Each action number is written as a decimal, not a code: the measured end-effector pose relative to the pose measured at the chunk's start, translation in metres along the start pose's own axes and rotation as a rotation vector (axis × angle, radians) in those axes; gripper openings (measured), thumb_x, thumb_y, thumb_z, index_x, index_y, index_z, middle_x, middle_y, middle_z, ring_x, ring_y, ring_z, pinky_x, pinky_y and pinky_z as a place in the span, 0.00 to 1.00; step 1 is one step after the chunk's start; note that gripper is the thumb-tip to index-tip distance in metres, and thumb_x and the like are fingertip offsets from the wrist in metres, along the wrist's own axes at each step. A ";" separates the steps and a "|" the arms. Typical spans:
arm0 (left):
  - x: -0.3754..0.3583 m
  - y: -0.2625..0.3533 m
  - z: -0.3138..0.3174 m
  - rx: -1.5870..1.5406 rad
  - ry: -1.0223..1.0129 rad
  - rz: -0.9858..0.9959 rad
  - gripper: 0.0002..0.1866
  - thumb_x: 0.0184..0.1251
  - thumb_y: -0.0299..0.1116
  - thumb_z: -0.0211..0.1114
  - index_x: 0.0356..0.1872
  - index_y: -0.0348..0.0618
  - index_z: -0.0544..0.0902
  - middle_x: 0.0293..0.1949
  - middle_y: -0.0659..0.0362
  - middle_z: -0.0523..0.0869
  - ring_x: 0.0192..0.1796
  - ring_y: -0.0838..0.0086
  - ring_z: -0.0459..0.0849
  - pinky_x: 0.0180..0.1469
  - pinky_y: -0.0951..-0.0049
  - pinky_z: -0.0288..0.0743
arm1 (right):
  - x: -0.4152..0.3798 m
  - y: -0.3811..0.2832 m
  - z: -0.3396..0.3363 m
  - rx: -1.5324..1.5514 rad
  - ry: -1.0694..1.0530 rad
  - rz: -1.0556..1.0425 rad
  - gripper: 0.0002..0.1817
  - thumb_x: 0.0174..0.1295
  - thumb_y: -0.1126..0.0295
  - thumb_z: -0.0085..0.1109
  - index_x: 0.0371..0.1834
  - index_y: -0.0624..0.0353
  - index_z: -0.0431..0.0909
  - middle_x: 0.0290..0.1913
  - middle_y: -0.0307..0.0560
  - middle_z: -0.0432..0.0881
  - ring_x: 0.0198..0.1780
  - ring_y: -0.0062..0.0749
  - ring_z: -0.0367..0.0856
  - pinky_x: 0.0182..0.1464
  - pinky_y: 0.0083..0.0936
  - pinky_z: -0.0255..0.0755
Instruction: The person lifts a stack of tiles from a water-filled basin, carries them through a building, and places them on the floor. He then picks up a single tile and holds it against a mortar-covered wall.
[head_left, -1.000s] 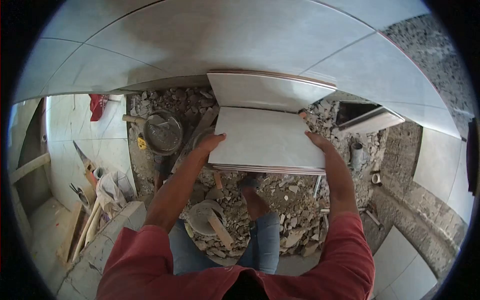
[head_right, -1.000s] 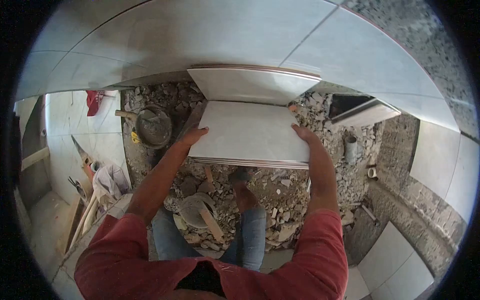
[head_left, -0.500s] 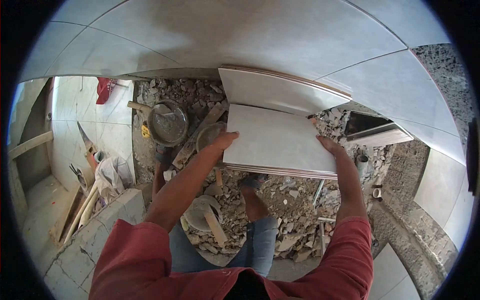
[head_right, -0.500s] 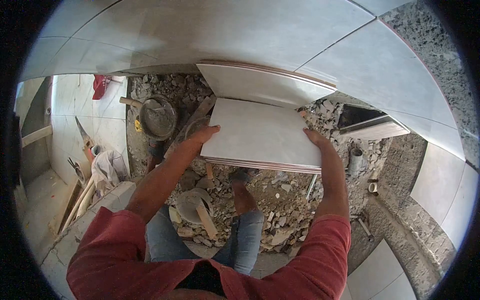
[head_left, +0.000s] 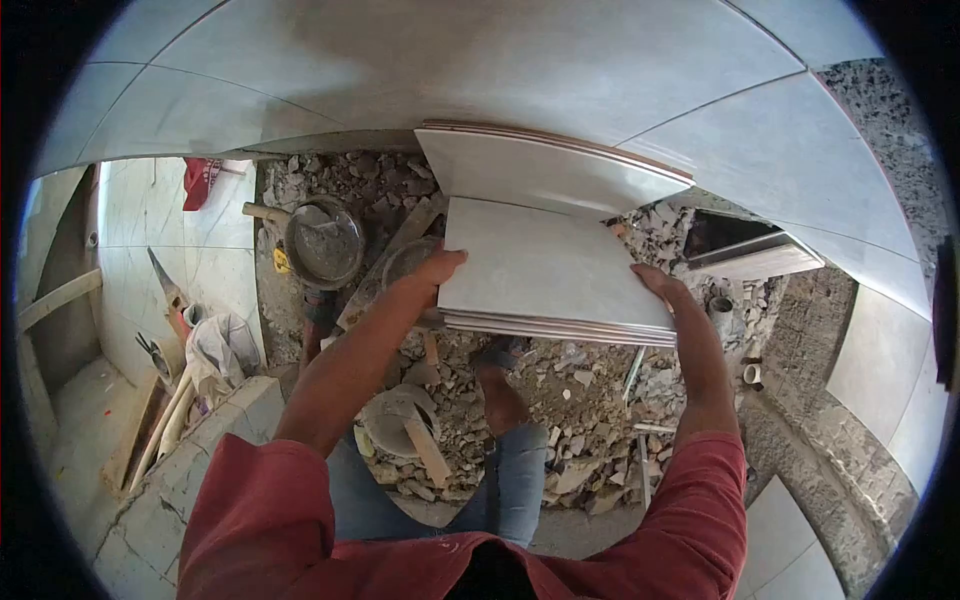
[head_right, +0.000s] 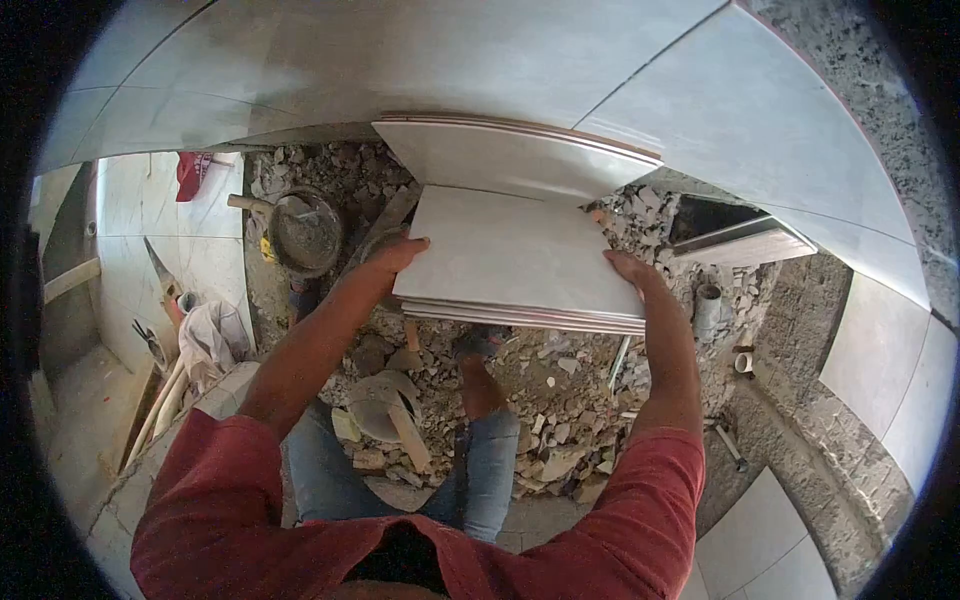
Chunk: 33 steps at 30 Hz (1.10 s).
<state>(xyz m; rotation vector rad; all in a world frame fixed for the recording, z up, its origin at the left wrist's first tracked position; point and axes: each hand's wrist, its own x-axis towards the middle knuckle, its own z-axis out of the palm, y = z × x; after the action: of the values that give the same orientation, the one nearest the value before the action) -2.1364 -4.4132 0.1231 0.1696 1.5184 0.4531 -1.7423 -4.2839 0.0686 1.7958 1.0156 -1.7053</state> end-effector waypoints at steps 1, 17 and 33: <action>-0.002 0.005 0.001 0.007 -0.039 -0.009 0.33 0.56 0.44 0.54 0.58 0.37 0.55 0.51 0.49 0.68 0.49 0.64 0.69 0.48 0.65 0.63 | -0.004 0.001 -0.002 0.016 -0.016 -0.014 0.25 0.57 0.52 0.37 0.53 0.54 0.65 0.48 0.51 0.71 0.44 0.36 0.71 0.50 0.35 0.61; -0.021 0.074 0.015 0.075 0.081 -0.163 0.24 0.55 0.43 0.55 0.50 0.39 0.67 0.44 0.50 0.75 0.44 0.64 0.74 0.42 0.61 0.68 | -0.072 0.031 -0.030 0.794 -0.074 -0.398 0.22 0.50 0.66 0.46 0.50 0.61 0.67 0.45 0.47 0.72 0.44 0.32 0.71 0.47 0.25 0.66; 0.006 0.147 0.005 -0.488 -0.105 -0.191 0.24 0.63 0.44 0.41 0.53 0.34 0.60 0.50 0.41 0.65 0.50 0.51 0.68 0.44 0.47 0.70 | -0.078 -0.051 -0.069 0.911 0.228 -0.535 0.20 0.58 0.57 0.36 0.35 0.66 0.68 0.31 0.51 0.72 0.28 0.34 0.74 0.22 0.29 0.71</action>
<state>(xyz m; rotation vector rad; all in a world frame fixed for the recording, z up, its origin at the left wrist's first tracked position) -2.1584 -4.2767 0.1746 -0.3261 1.2666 0.6353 -1.7340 -4.2153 0.1621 2.4532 0.9271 -2.6339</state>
